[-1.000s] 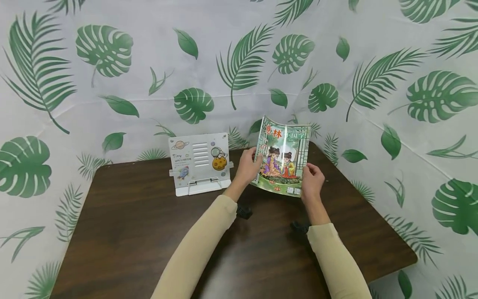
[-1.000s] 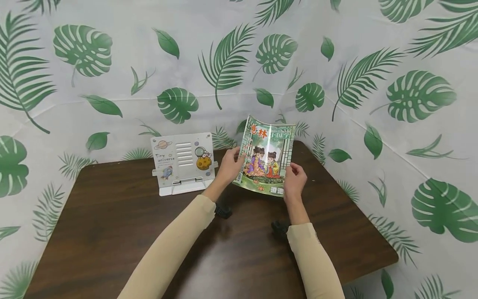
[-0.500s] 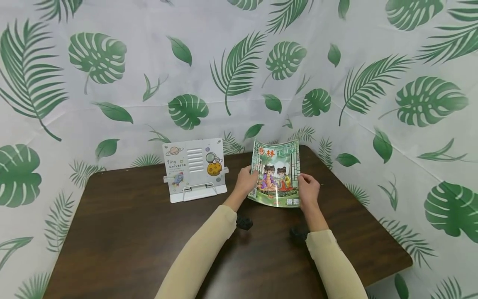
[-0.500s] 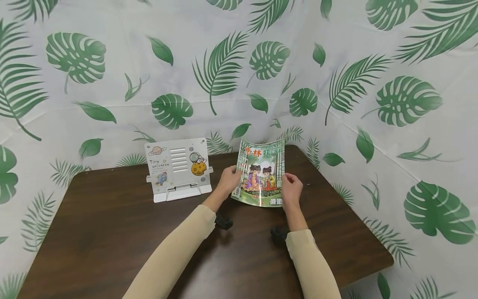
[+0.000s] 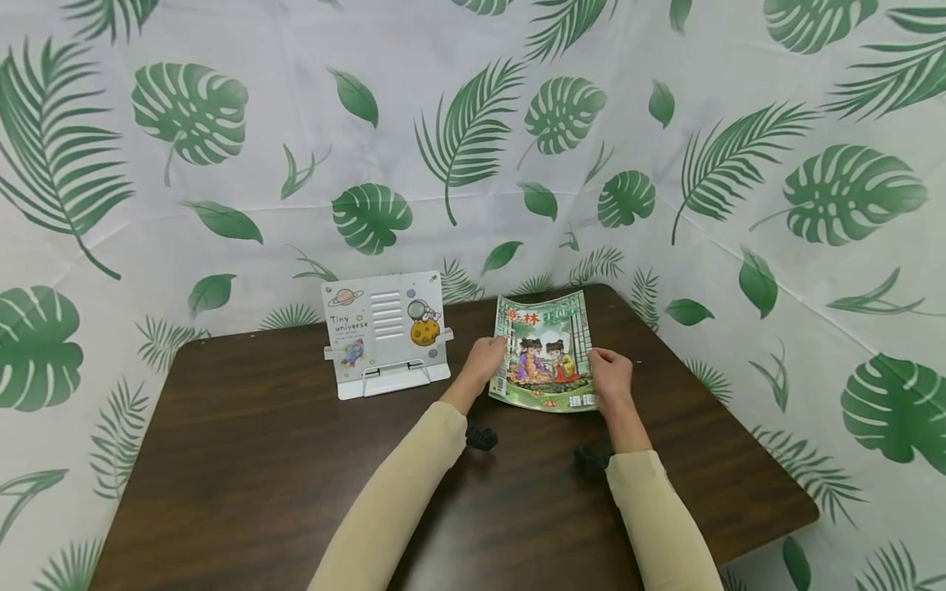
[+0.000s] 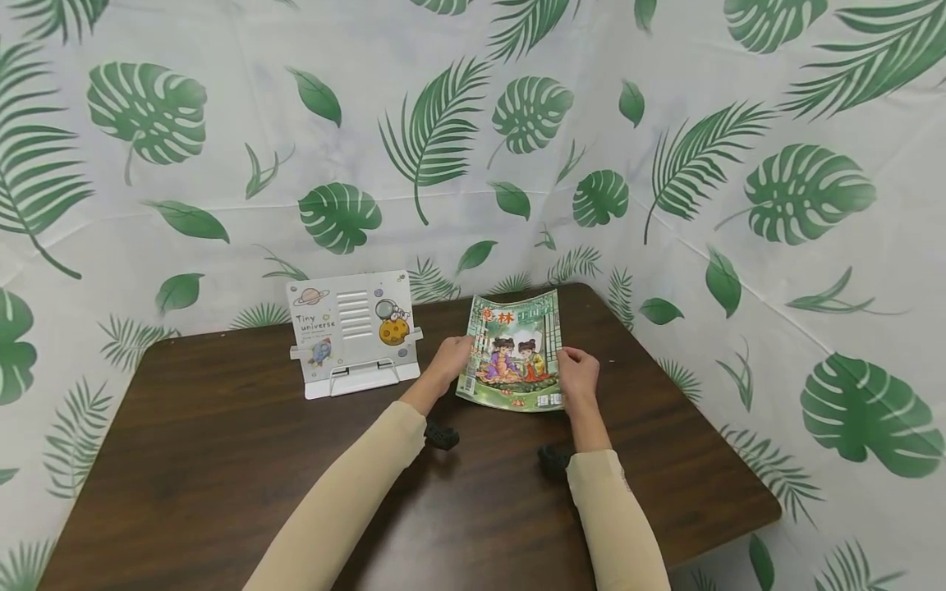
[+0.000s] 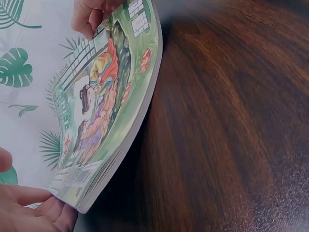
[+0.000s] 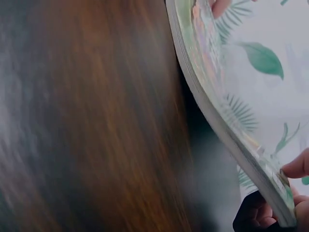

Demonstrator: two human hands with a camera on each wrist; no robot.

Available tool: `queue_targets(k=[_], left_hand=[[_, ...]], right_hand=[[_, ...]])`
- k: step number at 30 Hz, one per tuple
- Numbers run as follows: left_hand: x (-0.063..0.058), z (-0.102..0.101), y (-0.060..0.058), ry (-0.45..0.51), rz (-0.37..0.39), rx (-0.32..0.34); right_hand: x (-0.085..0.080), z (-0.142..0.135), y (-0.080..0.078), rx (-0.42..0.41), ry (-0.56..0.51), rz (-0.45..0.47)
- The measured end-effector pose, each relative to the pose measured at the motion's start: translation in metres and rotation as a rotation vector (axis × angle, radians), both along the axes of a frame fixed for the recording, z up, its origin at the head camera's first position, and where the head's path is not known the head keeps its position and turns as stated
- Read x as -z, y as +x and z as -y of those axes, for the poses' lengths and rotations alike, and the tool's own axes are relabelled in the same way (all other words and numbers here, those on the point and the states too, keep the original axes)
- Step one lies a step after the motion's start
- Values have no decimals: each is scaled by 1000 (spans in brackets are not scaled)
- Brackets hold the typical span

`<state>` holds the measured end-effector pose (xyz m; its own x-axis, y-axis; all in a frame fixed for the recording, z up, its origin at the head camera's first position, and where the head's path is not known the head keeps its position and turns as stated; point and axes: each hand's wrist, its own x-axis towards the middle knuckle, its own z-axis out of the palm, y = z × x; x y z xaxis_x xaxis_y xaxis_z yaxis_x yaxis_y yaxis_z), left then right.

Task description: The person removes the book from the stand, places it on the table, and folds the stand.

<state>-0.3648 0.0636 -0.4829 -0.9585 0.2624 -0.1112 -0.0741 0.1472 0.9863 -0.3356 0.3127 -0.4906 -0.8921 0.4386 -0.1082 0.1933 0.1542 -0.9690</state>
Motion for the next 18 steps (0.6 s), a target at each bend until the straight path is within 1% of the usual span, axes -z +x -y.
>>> queue_targets(k=[3,5,7,10,14,17,18], left_hand=[[1,2,-3,1,15,7],[0,-1,-3,-19,26,24],[1,-4,-4,-42,33,20],[1,-6,-3,-132,41,-14],[5,-10,-6,-288,53,-49],[10,-13,-12,-354,49,-52],[12,-14,-14,-358,46,-56]], right_hand=[[-4,-3,-3,-27,28,23],[-5,-8,-2,-37,48,37],[-6,-12,-2,-53,76,42],[-5,-17,-3,-98,123,64],[1,-22,-5,-145,212,100],[5,-26,-7,-155,285,110],[7,-28,-8,-158,310,108]])
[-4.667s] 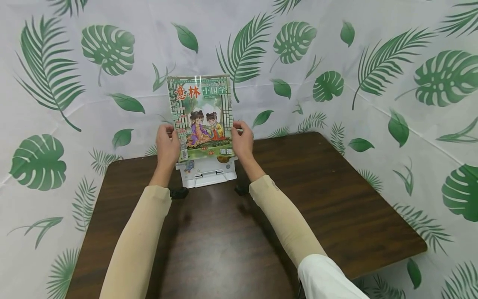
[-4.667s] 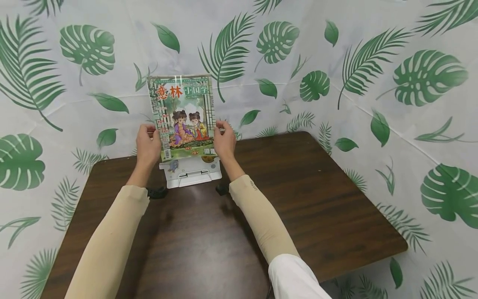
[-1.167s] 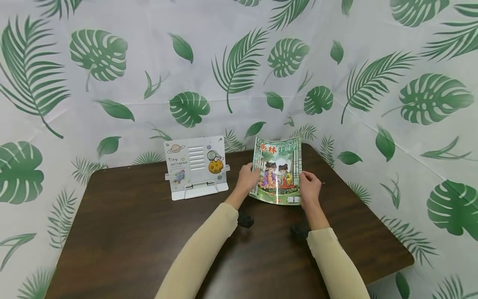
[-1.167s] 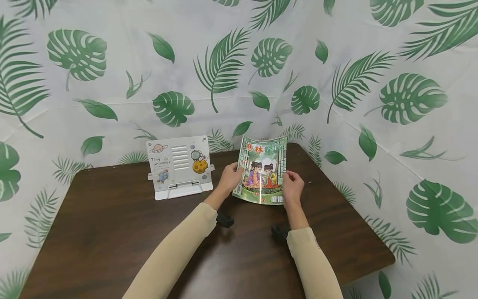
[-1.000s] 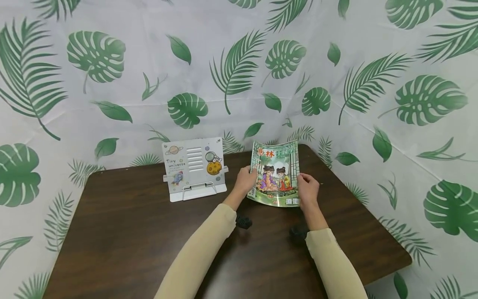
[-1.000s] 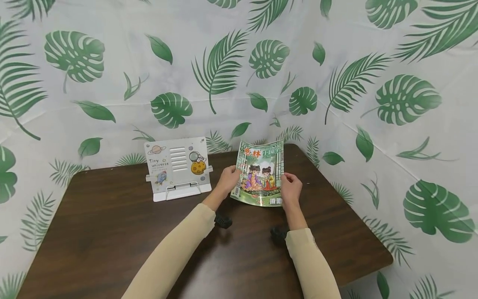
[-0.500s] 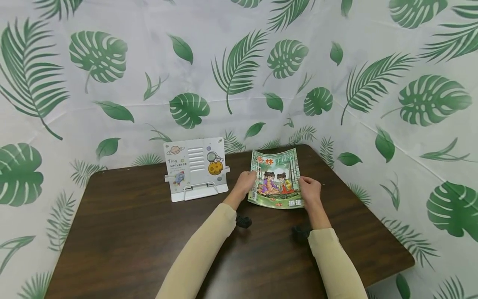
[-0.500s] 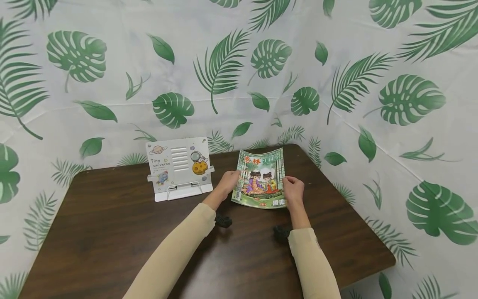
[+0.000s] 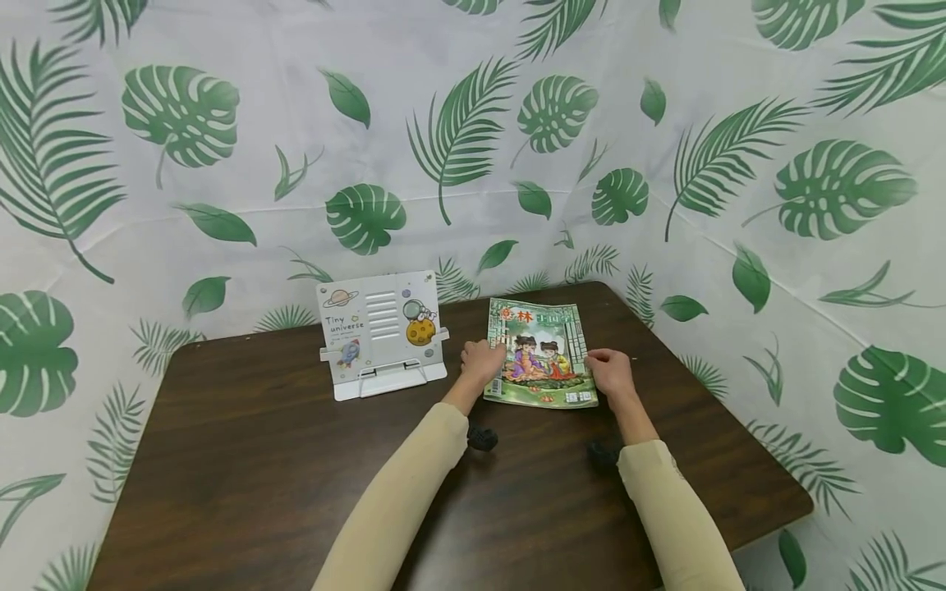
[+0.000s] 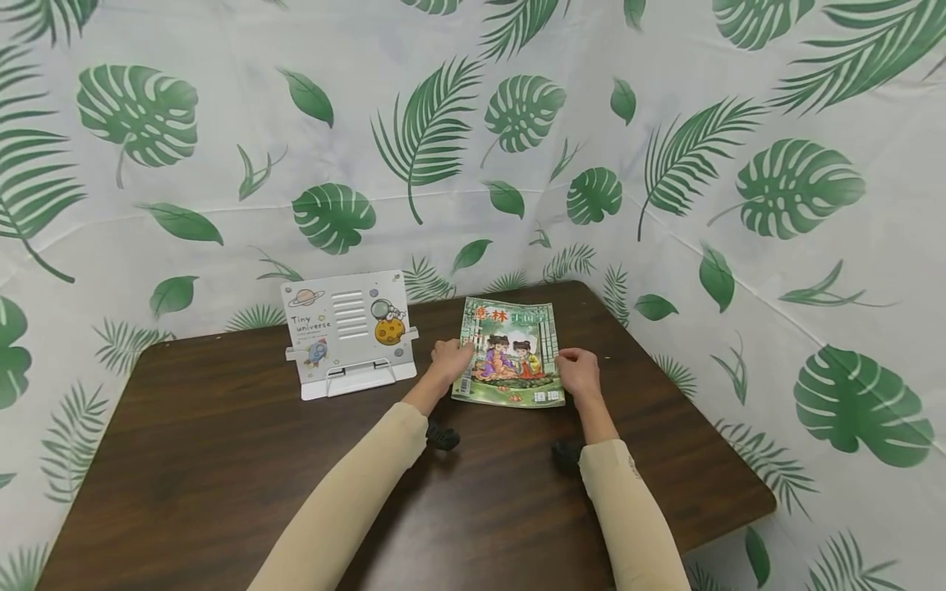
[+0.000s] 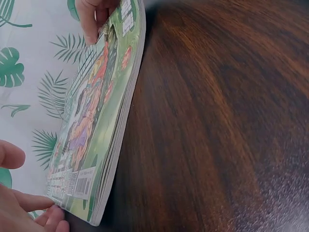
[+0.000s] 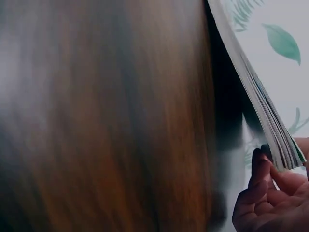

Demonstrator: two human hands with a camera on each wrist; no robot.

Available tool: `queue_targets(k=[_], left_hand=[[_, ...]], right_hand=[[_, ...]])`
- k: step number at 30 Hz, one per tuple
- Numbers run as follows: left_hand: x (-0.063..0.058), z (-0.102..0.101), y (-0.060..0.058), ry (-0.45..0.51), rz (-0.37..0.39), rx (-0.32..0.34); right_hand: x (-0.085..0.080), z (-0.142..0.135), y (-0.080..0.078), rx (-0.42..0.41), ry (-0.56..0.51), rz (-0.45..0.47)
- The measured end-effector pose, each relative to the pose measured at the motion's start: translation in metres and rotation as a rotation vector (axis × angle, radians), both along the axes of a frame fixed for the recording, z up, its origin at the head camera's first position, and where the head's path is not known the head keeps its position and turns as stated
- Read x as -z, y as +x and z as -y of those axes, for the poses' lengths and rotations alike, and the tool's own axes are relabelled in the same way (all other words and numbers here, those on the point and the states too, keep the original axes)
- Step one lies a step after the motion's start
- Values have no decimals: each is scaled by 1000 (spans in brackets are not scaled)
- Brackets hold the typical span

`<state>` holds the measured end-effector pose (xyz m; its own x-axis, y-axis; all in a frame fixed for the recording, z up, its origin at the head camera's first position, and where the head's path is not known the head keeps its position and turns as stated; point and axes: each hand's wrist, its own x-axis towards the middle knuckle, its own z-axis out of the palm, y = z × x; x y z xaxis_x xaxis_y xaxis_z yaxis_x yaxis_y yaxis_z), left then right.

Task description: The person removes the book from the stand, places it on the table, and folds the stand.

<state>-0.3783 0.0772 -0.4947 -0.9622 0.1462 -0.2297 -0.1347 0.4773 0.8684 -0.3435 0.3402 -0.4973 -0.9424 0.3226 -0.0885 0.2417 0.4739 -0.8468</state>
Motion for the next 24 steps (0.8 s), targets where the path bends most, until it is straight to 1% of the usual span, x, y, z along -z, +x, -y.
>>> queue_targets(k=[4,7,9,13,19,20,21,22,24], left_hand=[[1,0,-1,-5,0,7],[-5,1,3,-8,5,18],[-5,2,2,-18,8,21],[-5,2,1,-40,19,31],[-2,3,-3,-55,20,48],[-1,3,-5,-51,22,51],[-3,4,-2,-35,20,52],[-4,4,-2,-39,24,59],[-9,7,4,15,9,68]], right_hand=[[3,-3,-4,-25,91,11],[2,-5,-7,-40,145,37],[0,-6,-8,-52,182,49],[-1,-7,-8,-62,228,68],[2,-8,-8,-67,272,98],[2,-8,-8,-71,283,97],[2,-8,-9,-72,294,102],[1,-8,-9,-77,312,104],[0,-7,-9,-79,357,118]])
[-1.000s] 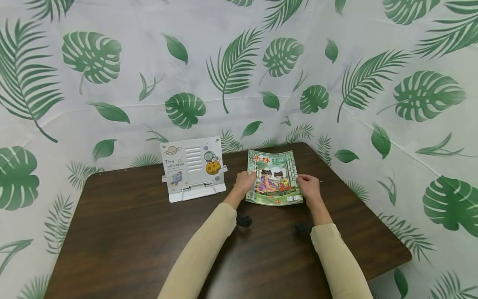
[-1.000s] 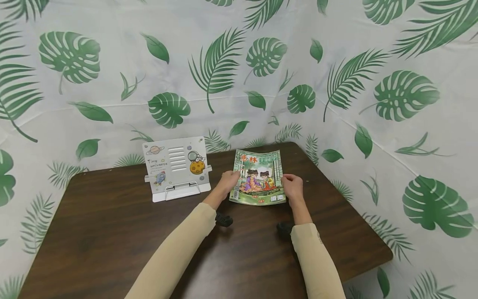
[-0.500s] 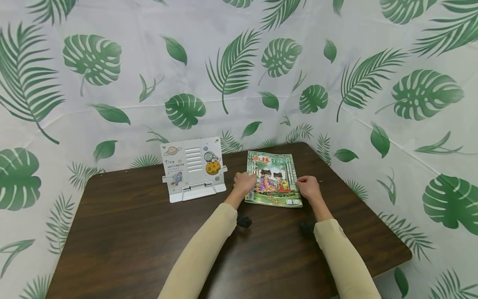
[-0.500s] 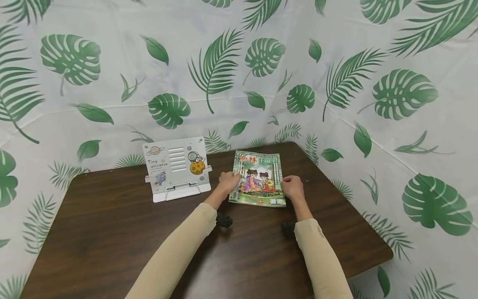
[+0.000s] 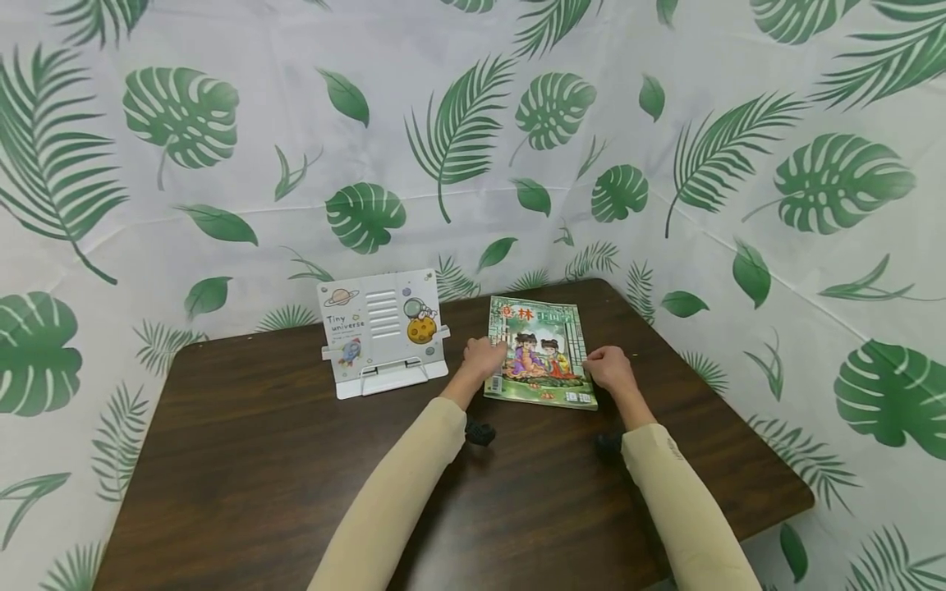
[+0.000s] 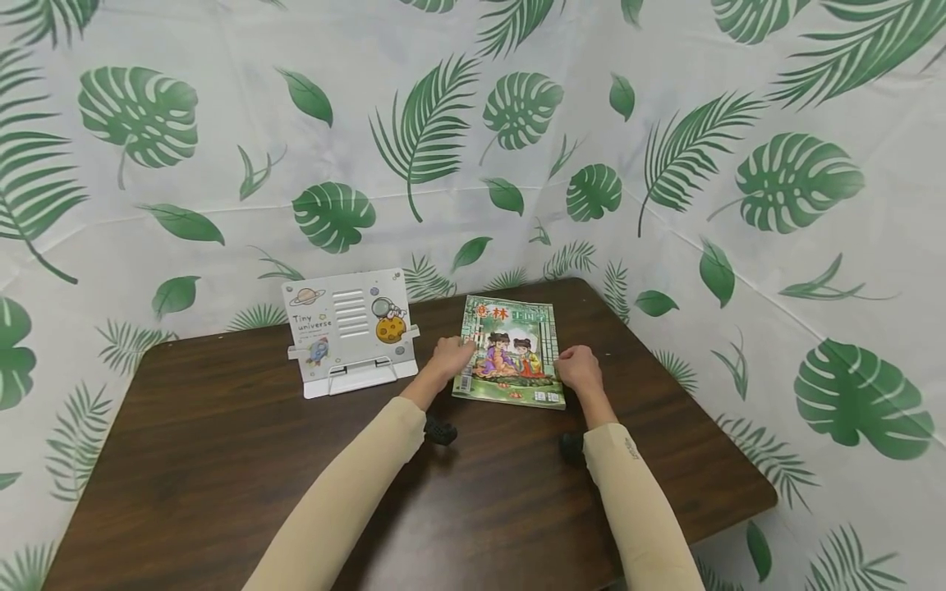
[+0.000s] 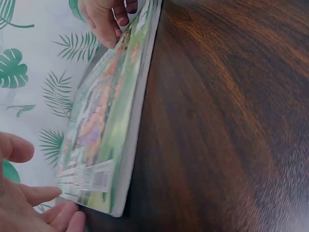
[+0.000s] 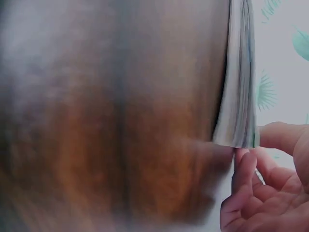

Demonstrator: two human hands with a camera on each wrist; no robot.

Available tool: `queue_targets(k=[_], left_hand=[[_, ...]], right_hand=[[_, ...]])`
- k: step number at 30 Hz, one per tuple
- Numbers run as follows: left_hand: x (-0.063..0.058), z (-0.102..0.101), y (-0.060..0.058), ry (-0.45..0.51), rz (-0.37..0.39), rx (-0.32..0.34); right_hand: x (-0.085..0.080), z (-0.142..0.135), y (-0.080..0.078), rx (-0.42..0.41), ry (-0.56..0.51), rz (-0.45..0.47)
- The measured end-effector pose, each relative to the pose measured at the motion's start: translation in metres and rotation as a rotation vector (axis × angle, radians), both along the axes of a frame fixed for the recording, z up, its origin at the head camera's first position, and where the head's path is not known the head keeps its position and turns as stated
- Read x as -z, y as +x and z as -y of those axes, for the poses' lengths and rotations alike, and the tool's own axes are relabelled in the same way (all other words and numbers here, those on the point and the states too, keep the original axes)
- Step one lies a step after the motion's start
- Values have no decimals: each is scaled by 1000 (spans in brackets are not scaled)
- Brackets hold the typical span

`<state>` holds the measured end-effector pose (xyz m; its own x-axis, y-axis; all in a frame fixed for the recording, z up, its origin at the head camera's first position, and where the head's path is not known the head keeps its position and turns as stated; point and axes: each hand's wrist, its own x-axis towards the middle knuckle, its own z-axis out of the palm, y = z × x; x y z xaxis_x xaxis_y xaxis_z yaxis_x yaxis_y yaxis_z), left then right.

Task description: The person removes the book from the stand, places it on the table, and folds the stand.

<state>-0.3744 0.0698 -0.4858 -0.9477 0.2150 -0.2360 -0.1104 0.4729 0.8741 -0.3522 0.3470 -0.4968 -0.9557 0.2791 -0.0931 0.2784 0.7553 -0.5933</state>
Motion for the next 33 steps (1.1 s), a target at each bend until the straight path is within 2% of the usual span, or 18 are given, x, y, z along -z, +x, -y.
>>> queue_targets(k=[3,7,13,17,21,26,29,33], left_hand=[[-12,10,11,96,-40,1],[-21,23,12,155,-116,-5],[-33,42,7,36,-230,-18],[-42,56,4,-41,-281,-41],[-55,73,0,-150,-367,-42],[-73,102,-6,-305,-487,-76],[-83,122,-8,-315,-525,-94],[-94,148,-8,-278,-539,-118]], right_hand=[[-4,6,0,-11,94,3],[-9,18,-2,-25,161,-48],[-23,51,-2,-68,78,-92],[-31,77,-2,-135,34,-99],[-36,106,-1,-220,21,-119],[-34,145,2,-391,-64,-113],[-32,167,5,-485,-113,-103],[-31,193,12,-560,-124,-108]])
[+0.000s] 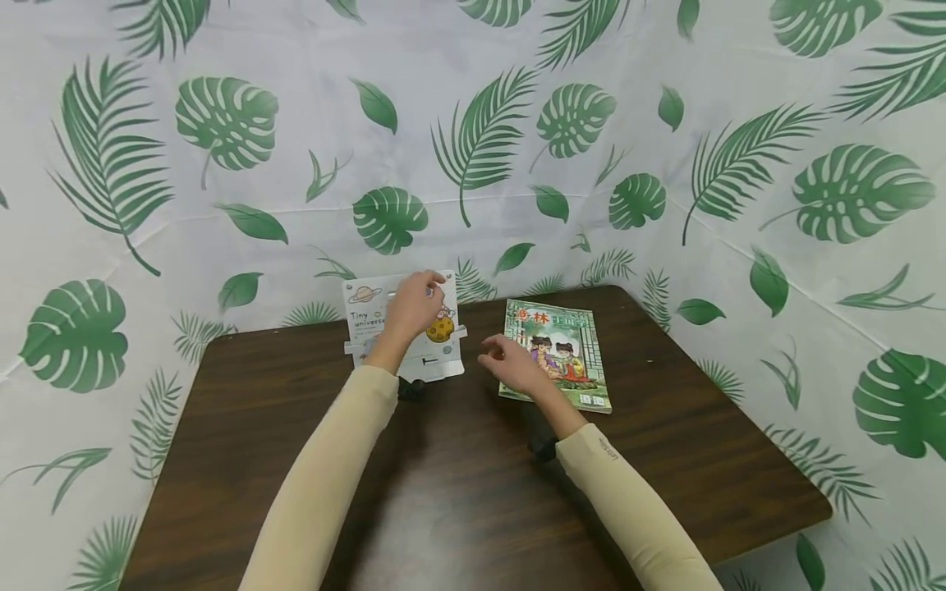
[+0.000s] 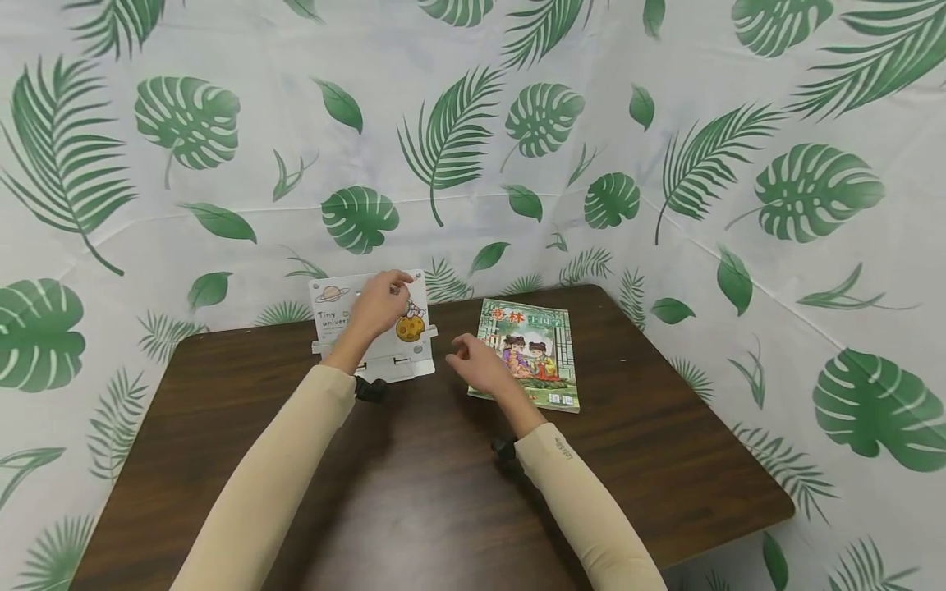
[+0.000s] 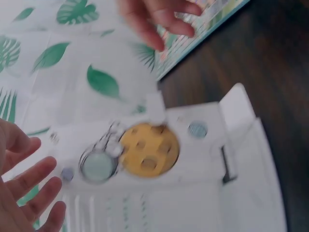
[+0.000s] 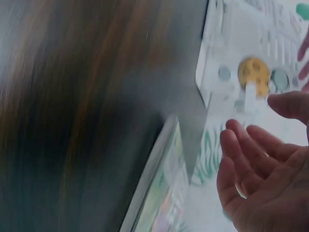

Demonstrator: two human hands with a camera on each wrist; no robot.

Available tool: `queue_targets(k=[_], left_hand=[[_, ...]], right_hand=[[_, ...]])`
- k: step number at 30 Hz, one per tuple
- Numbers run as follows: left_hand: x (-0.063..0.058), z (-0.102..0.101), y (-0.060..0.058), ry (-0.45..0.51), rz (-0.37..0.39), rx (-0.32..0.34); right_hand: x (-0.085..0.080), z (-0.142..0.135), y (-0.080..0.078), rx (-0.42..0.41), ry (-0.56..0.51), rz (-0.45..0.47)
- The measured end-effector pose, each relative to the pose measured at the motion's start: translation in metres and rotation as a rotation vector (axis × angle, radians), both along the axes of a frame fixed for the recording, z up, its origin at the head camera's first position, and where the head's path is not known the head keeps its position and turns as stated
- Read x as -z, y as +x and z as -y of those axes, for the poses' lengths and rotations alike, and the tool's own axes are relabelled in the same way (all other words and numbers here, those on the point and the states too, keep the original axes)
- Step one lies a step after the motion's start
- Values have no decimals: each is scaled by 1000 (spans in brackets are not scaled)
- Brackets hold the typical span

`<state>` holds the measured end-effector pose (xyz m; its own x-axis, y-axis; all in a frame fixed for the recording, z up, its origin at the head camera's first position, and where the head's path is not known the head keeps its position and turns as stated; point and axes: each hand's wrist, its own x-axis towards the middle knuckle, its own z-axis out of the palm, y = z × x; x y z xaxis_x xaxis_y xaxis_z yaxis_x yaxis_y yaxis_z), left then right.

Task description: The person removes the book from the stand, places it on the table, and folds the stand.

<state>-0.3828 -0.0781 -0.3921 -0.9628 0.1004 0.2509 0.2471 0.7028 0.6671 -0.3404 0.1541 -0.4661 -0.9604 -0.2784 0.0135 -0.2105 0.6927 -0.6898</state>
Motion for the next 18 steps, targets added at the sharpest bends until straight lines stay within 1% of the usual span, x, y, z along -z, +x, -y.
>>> queue_targets(k=[3,8,11,14,16,17,18], left_hand=[[-6,15,-1,-7,-25,-29],[-13,38,-4,-55,-93,-89],[-14,53,-3,-99,-109,-142],[-12,68,0,-125,-101,-192],[-10,75,2,-125,-89,-205],[-9,78,3,-120,-85,-209],[-8,80,3,-117,-83,-215]], right_hand=[[2,13,2,-48,19,5],[8,31,3,-76,164,-27],[15,41,2,-93,200,-8],[38,46,-10,-132,216,15],[55,46,-17,-153,231,33],[61,46,-20,-158,247,33],[62,47,-19,-159,254,43]])
